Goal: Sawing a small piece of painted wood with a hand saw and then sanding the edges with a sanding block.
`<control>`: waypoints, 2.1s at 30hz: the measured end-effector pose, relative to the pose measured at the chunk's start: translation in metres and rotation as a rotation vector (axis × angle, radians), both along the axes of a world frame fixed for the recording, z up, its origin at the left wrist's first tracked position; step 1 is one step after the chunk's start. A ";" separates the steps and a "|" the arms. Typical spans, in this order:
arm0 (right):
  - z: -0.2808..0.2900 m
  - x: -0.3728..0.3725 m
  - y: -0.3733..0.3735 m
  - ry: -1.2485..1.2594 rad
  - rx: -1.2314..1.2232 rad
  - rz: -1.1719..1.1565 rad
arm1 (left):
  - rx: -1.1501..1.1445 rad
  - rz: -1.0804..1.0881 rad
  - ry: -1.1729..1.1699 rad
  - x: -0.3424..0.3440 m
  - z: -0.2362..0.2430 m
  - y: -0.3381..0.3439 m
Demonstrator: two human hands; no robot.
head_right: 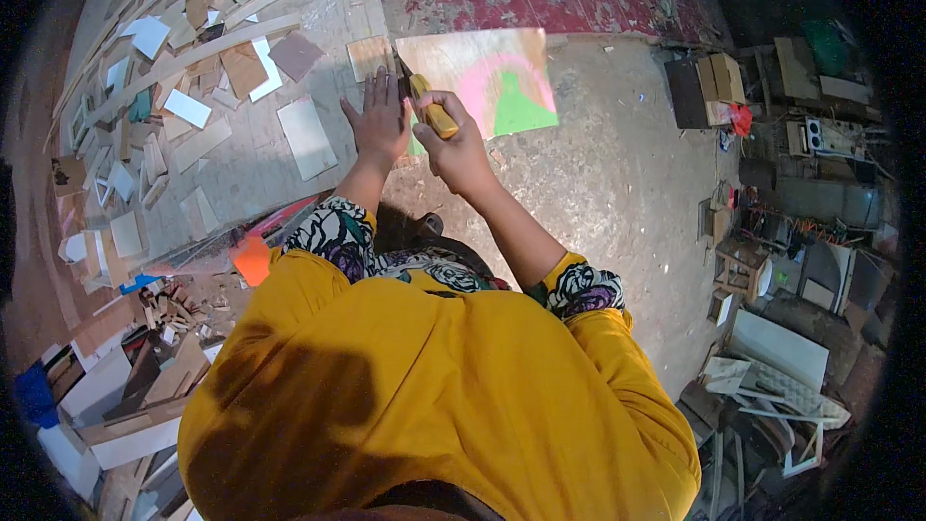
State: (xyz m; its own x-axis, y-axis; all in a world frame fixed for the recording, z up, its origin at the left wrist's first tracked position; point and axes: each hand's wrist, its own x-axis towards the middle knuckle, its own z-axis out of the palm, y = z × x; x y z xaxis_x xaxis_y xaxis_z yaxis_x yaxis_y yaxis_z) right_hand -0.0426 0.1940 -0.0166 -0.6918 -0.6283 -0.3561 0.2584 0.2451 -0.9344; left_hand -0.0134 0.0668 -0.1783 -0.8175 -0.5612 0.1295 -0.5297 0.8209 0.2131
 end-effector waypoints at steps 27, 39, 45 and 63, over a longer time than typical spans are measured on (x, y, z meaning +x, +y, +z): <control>-0.098 0.055 0.052 0.590 -0.042 0.219 | 0.004 -0.043 -0.161 -0.004 -0.002 -0.003; -0.019 0.064 0.079 0.335 0.014 -0.005 | 0.063 0.031 -0.038 -0.007 0.007 -0.001; 0.022 0.061 0.091 0.062 -0.020 -0.074 | -0.044 0.016 -0.022 -0.005 -0.004 0.002; 0.058 0.020 0.035 0.069 0.042 -0.014 | 0.023 0.032 -0.026 -0.013 0.006 -0.006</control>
State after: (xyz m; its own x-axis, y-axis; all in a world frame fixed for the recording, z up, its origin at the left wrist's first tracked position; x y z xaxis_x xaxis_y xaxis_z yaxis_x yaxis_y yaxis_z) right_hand -0.0226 0.2295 0.0418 -0.7241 -0.6042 -0.3328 0.1972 0.2810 -0.9392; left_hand -0.0266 0.0605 -0.1721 -0.8023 -0.5893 0.0954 -0.5609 0.7988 0.2175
